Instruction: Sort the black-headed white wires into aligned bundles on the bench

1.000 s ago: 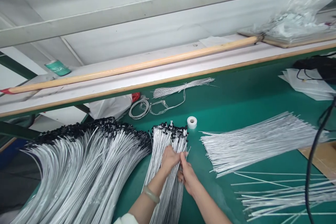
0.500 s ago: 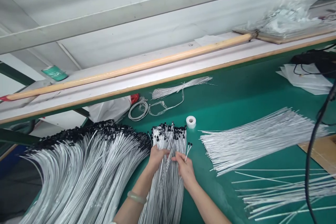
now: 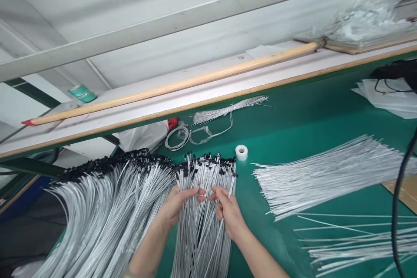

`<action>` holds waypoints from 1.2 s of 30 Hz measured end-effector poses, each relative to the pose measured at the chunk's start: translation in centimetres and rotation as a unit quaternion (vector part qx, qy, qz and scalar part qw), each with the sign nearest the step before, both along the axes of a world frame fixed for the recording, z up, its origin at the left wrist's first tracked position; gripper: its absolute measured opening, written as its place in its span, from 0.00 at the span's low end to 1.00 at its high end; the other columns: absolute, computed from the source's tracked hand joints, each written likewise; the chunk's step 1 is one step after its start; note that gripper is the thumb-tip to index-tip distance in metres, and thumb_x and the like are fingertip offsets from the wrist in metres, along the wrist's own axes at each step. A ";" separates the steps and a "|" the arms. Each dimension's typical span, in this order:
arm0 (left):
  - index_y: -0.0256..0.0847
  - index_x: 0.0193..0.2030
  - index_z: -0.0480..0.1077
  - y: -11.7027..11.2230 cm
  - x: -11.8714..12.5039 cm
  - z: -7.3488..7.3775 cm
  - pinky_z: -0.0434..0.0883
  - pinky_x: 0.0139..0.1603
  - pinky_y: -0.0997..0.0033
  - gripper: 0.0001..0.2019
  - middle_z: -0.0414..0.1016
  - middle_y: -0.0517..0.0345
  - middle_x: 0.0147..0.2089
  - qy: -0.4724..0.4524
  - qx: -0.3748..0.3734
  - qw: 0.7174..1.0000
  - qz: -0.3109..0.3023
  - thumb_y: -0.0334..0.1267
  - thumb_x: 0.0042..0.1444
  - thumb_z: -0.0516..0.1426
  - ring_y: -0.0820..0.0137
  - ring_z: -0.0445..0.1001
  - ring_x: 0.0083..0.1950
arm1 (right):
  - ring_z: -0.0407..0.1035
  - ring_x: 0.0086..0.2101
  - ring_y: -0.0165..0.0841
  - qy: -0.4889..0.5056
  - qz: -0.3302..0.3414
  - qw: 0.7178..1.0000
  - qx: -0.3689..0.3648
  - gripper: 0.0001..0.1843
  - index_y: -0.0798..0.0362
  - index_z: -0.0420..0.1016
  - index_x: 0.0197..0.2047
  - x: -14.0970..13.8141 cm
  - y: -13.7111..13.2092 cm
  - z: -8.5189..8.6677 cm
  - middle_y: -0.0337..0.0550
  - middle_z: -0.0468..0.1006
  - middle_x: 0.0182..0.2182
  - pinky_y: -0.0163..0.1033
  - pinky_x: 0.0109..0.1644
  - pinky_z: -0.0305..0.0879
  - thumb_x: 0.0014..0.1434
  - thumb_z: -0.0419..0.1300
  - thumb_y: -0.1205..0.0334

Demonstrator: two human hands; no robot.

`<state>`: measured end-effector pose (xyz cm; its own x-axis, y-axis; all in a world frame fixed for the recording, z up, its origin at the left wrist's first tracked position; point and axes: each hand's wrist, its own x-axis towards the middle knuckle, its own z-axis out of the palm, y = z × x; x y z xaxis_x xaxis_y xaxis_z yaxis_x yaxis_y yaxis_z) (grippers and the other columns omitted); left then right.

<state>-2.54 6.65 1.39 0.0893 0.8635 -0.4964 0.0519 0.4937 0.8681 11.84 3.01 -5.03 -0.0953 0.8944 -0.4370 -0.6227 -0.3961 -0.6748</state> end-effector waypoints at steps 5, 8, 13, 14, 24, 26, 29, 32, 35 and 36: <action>0.36 0.35 0.75 -2.6 -0.2 3.5 0.67 0.45 0.67 0.12 0.79 0.52 0.35 -0.027 0.036 0.999 0.011 0.37 0.41 0.63 0.63 0.74 0.40 | 0.47 0.13 0.17 0.103 0.081 0.988 0.078 0.15 0.53 0.74 0.38 -0.3 -0.8 3.2 0.36 0.71 0.24 0.30 0.17 0.41 0.53 0.60 0.51; 0.36 0.38 0.74 -4.1 -0.3 4.6 0.68 0.42 0.65 0.16 0.78 0.53 0.31 -0.036 0.046 0.997 0.041 0.38 0.40 0.63 0.65 0.74 0.33 | 0.49 0.12 0.17 0.179 0.147 0.967 0.109 0.17 0.55 0.74 0.37 -0.2 -1.4 4.3 0.38 0.72 0.23 0.29 0.17 0.43 0.55 0.57 0.50; 0.36 0.38 0.72 -6.2 -0.8 5.6 0.68 0.40 0.63 0.18 0.76 0.55 0.26 -0.028 0.047 0.995 0.089 0.40 0.38 0.64 0.64 0.74 0.29 | 0.47 0.10 0.16 0.216 0.227 0.935 0.165 0.30 0.59 0.73 0.43 0.2 -2.5 5.7 0.43 0.74 0.24 0.28 0.14 0.39 0.55 0.51 0.40; 0.36 0.37 0.72 -6.6 -0.9 5.8 0.68 0.39 0.63 0.17 0.76 0.56 0.26 -0.026 0.051 0.994 0.092 0.40 0.38 0.64 0.64 0.73 0.29 | 0.46 0.10 0.16 0.213 0.232 0.933 0.171 0.32 0.60 0.72 0.44 0.3 -2.8 6.1 0.44 0.74 0.25 0.28 0.13 0.38 0.54 0.49 0.38; 0.38 0.27 0.71 -9.0 -0.2 8.6 0.68 0.34 0.66 0.07 0.75 0.57 0.25 -0.071 0.085 0.993 0.029 0.39 0.42 0.61 0.68 0.71 0.23 | 0.42 0.11 0.15 0.069 0.093 0.987 0.110 0.22 0.57 0.72 0.36 -0.1 -5.0 10.0 0.31 0.65 0.17 0.27 0.14 0.35 0.42 0.67 0.51; 0.37 0.29 0.73 -9.2 0.1 8.8 0.69 0.31 0.66 0.08 0.75 0.56 0.27 -0.096 0.087 0.991 0.033 0.38 0.41 0.62 0.69 0.71 0.22 | 0.50 0.11 0.17 0.050 0.078 0.989 0.117 0.23 0.56 0.71 0.37 -0.6 -5.0 10.7 0.32 0.66 0.19 0.27 0.14 0.41 0.41 0.68 0.51; 0.37 0.34 0.73 -9.5 0.3 8.7 0.69 0.29 0.67 0.12 0.77 0.55 0.30 -0.107 0.087 0.990 0.036 0.37 0.40 0.63 0.70 0.70 0.22 | 0.60 0.14 0.24 0.052 0.067 0.987 0.133 0.19 0.54 0.71 0.32 -1.6 -4.9 11.5 0.33 0.66 0.20 0.32 0.16 0.56 0.39 0.69 0.54; 0.37 0.35 0.74 -9.6 0.3 8.9 0.69 0.29 0.67 0.12 0.76 0.57 0.25 -0.106 0.095 0.990 0.026 0.37 0.41 0.63 0.69 0.71 0.22 | 0.59 0.15 0.26 0.079 0.047 0.985 0.147 0.15 0.54 0.68 0.24 -2.0 -4.8 11.9 0.32 0.64 0.16 0.35 0.16 0.60 0.39 0.69 0.56; 0.36 0.35 0.74 -9.7 0.3 9.2 0.69 0.30 0.67 0.12 0.74 0.56 0.20 -0.104 0.106 0.989 0.013 0.38 0.42 0.62 0.67 0.71 0.24 | 0.57 0.14 0.23 0.087 0.039 0.986 0.139 0.17 0.54 0.66 0.21 -1.9 -5.0 12.1 0.33 0.66 0.17 0.32 0.16 0.58 0.38 0.70 0.55; 0.36 0.34 0.74 -9.7 0.3 9.2 0.69 0.30 0.67 0.12 0.74 0.56 0.21 -0.106 0.107 0.989 0.009 0.38 0.41 0.63 0.67 0.72 0.24 | 0.54 0.13 0.20 0.081 0.039 0.987 0.134 0.17 0.55 0.67 0.21 -1.7 -5.0 12.2 0.33 0.66 0.17 0.30 0.15 0.56 0.38 0.70 0.55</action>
